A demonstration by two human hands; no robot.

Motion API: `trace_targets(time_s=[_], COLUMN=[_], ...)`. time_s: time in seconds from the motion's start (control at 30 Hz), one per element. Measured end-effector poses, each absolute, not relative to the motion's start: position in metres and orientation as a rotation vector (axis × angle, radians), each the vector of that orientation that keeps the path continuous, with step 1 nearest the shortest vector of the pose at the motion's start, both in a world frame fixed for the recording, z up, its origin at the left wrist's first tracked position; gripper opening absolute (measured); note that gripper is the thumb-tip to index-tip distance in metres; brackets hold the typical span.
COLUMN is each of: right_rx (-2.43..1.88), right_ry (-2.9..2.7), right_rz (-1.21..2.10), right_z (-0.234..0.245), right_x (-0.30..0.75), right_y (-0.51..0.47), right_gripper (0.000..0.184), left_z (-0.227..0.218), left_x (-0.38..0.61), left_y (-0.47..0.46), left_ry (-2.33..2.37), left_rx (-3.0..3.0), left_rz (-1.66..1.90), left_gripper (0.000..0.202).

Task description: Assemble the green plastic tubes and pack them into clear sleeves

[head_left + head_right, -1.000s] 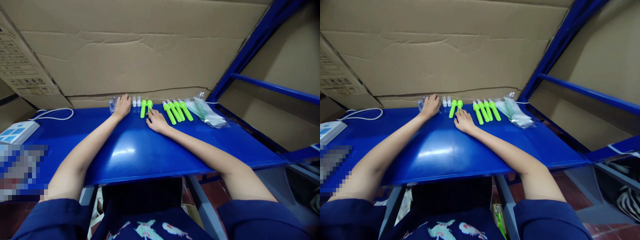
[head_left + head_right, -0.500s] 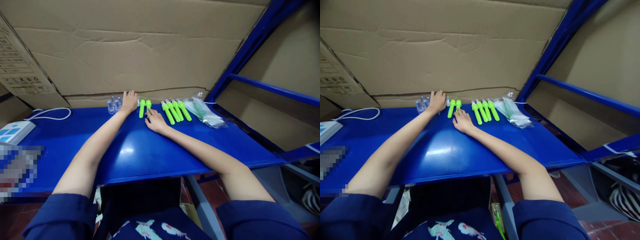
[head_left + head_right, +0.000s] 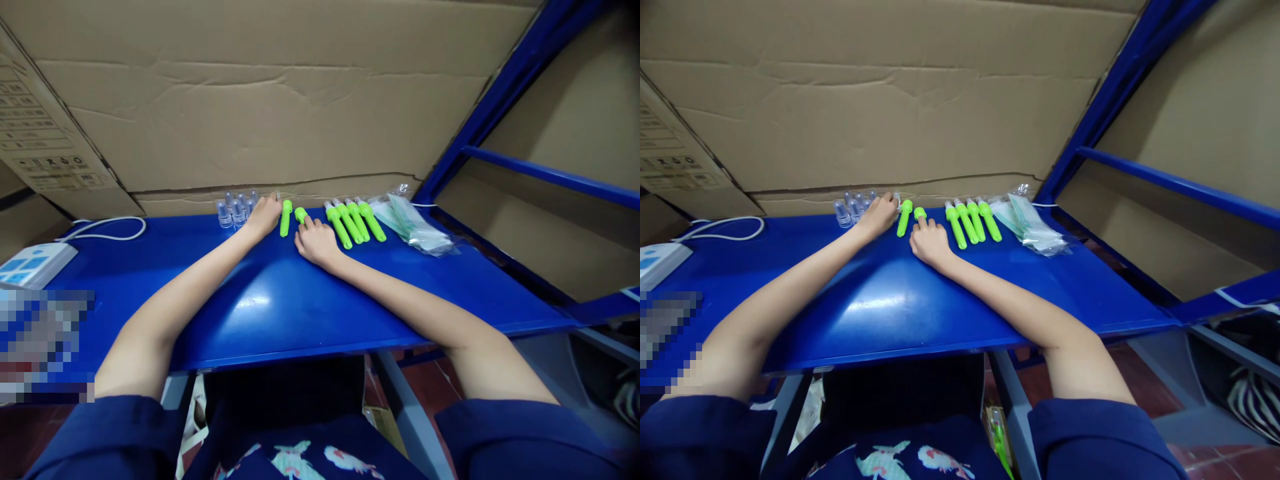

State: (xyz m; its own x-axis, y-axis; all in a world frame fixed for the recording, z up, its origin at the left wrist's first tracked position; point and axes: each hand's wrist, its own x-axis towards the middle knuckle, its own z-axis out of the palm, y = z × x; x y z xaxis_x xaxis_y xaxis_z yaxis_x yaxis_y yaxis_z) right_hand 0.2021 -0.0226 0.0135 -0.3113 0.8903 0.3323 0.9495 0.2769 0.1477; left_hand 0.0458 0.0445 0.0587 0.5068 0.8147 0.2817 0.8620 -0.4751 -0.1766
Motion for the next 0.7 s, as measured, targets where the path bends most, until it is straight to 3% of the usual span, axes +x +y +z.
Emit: trace_targets(time_s=[0.5, 0.7], right_rx=[-1.865, -1.874], right_ry=[-2.246, -2.212], right_rz=[-0.394, -0.342], right_z=[0.016, 0.013], right_x=[0.206, 0.21], right_y=[-0.019, -0.016], right_gripper=[0.043, 0.054], left_z=[0.018, 0.011], left_x=[-0.006, -0.008], left_y=[0.003, 0.001], left_ry=[-1.413, -1.318], left_rx=[-2.706, -2.707], left_rz=[-0.598, -0.572], left_gripper=[0.019, 0.058])
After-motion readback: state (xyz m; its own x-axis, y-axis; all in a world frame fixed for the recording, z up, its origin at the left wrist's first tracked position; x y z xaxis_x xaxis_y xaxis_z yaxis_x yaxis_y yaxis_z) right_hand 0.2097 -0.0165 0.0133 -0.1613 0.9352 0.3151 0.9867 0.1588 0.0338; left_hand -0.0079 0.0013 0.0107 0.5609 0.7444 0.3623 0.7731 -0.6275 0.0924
